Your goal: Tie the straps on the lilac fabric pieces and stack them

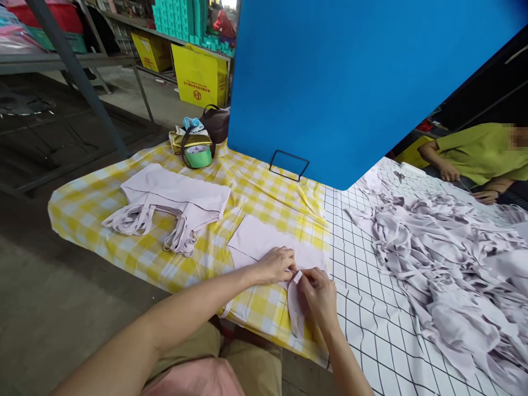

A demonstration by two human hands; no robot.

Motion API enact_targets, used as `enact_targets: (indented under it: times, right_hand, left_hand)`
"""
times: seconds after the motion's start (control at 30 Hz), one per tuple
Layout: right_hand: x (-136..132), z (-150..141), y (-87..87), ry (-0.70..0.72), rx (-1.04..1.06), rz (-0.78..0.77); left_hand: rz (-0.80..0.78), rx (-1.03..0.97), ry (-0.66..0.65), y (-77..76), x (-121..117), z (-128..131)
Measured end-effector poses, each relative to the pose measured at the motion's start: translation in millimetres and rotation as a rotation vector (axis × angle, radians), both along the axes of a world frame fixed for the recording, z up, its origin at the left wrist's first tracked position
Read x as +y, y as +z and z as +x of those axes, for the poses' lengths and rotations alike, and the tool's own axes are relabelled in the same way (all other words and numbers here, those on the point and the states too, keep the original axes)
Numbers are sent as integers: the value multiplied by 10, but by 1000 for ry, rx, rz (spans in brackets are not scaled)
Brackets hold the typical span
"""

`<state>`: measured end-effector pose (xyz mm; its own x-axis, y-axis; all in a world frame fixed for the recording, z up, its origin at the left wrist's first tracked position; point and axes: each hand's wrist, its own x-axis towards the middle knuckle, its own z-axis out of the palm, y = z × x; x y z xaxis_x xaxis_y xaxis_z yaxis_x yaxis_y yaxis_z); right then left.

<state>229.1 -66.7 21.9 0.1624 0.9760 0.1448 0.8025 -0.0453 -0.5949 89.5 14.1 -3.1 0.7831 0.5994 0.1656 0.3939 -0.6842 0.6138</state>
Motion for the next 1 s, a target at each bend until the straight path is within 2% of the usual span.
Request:
enact_targets:
  times: [0.1, 0.2, 0.47, 0.67, 0.73, 0.87, 1.0]
  right_hand:
    - [10, 7, 54, 73, -165, 29]
    - [11, -22, 48, 71, -148, 59]
    - [-21, -96, -20, -32, 96, 42]
    - [-280, -135, 63, -243, 429, -180]
    - [-352, -197, 74, -243, 531, -208]
    - [-383, -366, 74, -249, 745, -165]
    - [-464, -449, 166, -286, 868, -203]
  left_hand:
    - [22, 15, -12, -8, -5, -5]
    - [34, 32, -25, -15, -2, -6]
    - [43, 23, -15, -35, -2, -4]
    - [-15, -7, -52, 27, 21, -40]
    - [-18, 7, -101, 70, 32, -73]
    - [-32, 57, -161, 152, 42, -150]
    - [-22, 93, -181, 176, 30, -195]
